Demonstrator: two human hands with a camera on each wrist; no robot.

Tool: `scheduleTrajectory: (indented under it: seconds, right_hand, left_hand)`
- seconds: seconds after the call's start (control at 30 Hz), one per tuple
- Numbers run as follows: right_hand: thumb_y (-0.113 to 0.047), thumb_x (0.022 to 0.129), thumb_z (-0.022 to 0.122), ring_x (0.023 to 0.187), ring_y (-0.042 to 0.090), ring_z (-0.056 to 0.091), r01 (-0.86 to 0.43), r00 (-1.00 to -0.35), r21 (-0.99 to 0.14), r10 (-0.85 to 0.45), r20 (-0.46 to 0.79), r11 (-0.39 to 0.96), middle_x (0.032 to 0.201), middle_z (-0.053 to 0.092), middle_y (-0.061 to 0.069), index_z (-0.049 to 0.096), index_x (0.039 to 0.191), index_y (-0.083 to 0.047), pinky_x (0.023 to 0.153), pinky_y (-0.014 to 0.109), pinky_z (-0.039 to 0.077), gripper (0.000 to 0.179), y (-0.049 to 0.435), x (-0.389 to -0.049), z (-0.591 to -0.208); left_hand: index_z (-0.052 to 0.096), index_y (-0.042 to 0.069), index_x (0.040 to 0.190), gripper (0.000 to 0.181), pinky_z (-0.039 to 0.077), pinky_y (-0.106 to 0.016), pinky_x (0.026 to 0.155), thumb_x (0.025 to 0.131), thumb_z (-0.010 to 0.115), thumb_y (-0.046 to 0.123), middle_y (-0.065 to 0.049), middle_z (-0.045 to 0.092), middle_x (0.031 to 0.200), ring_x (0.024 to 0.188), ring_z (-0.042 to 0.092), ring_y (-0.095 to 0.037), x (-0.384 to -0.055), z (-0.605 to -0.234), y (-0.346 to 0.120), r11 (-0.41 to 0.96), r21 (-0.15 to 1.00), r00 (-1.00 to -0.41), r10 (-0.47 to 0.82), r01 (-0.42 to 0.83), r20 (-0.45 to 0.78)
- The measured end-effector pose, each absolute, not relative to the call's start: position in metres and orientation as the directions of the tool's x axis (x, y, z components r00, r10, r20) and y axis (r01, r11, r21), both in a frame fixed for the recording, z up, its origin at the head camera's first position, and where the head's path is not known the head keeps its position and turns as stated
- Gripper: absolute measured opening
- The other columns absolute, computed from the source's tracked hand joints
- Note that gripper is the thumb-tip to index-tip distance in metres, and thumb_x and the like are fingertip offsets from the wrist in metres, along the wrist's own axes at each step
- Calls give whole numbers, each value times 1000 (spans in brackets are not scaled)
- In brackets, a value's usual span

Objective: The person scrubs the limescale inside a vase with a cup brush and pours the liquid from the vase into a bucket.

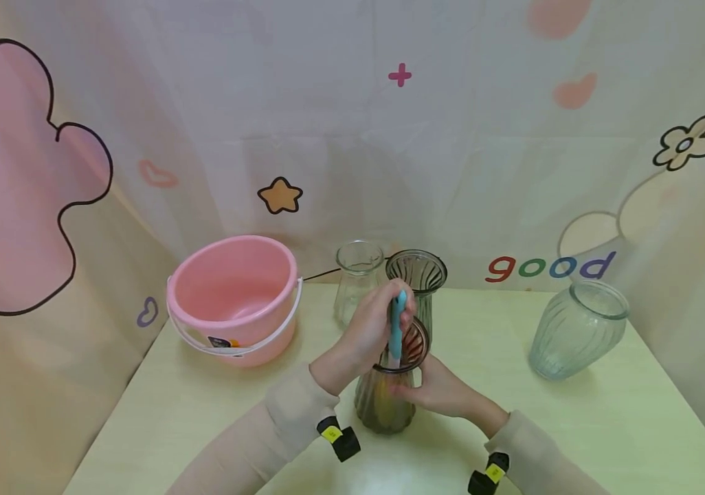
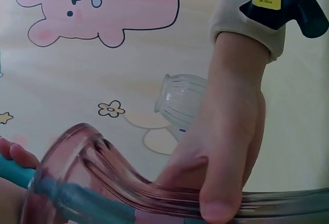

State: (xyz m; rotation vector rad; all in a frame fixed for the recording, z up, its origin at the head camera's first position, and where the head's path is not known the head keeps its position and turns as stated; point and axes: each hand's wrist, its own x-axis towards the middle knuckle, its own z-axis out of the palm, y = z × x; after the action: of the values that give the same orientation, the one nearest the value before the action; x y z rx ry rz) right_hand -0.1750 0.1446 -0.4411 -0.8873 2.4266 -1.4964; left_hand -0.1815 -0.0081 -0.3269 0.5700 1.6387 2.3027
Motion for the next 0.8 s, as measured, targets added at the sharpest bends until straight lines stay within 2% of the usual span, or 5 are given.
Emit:
scheduleTrajectory:
  seconds: [0.17,0.3,0.5,0.63,0.8]
  right_hand:
    - [-12,77,73,127,18,35,-438,-823,-841,-517,233,318,139,38,3,27,139,-16,102,40,34,77,138,-174,-442]
    - [-8,75,74,120,14,41,-452,-828,-838,-494,266,306,132,44,6,32,135,-9,100,39,36,74,132,-167,-430]
    - [-5,72,75,120,20,42,-453,-840,-843,-456,293,291,129,45,11,33,132,-3,101,51,32,73,125,-159,-418]
    - [-6,72,76,121,25,42,-435,-857,-846,-430,284,308,130,44,12,32,132,-4,101,54,31,75,123,-158,-418]
    - [-8,70,78,117,22,44,-457,-857,-827,-412,311,326,126,46,10,33,130,-5,99,50,35,74,121,-158,-417]
  left_hand:
    - [46,10,69,32,33,-26,59,95,31,20,1,41,62,58,37,-13,-178,-316,-14,-356,933,-885,415,57,212]
    - [46,10,67,34,33,-25,59,95,29,18,1,41,61,58,38,-13,-176,-297,-21,-395,910,-871,397,123,290]
    - [47,9,66,34,32,-25,60,95,29,14,0,39,61,59,35,-15,-176,-266,-31,-463,860,-837,368,214,406]
    - [47,10,66,34,30,-25,59,95,29,13,0,39,61,58,34,-15,-175,-258,-33,-470,858,-836,369,210,406]
    - [47,10,65,34,30,-25,58,94,29,13,1,39,60,57,35,-14,-176,-265,-31,-468,854,-830,364,228,422]
